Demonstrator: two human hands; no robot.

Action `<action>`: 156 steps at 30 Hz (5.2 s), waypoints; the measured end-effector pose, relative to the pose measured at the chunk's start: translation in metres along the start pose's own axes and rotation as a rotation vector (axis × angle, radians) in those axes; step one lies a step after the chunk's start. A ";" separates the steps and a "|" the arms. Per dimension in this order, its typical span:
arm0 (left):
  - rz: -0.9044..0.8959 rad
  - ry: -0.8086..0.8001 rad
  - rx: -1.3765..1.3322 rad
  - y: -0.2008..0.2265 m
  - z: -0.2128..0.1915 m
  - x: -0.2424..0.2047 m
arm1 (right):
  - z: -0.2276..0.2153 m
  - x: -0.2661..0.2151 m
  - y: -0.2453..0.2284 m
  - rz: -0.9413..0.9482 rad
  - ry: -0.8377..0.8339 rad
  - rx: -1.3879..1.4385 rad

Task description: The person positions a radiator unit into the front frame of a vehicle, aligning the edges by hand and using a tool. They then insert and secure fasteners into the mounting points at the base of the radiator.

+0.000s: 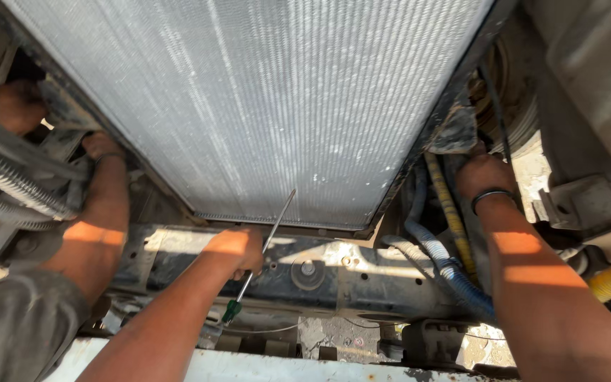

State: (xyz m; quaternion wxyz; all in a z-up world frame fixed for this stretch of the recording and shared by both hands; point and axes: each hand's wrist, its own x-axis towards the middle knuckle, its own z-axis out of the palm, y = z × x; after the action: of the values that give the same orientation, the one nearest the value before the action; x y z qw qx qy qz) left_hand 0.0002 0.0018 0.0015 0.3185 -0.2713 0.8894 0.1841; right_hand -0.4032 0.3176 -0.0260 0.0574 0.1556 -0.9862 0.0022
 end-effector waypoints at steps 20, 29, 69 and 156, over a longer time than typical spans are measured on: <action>1.106 1.369 0.513 0.291 -0.121 -0.030 | -0.029 0.004 0.008 -0.302 0.152 0.200; 0.473 0.862 0.991 0.403 -0.156 0.067 | 0.000 0.029 0.017 -0.137 0.028 -0.026; 0.347 0.838 1.034 0.403 -0.153 0.069 | -0.040 0.002 0.007 -0.043 -0.008 0.183; 1.084 1.175 0.318 0.333 -0.089 0.037 | -0.005 0.025 0.017 -0.426 0.250 0.036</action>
State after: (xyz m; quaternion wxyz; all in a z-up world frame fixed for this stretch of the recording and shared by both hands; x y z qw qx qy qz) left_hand -0.2651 0.2053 0.0936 -0.2987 0.1930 0.9346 0.0116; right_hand -0.4317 0.3264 -0.0180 0.1754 0.3594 -0.9162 0.0267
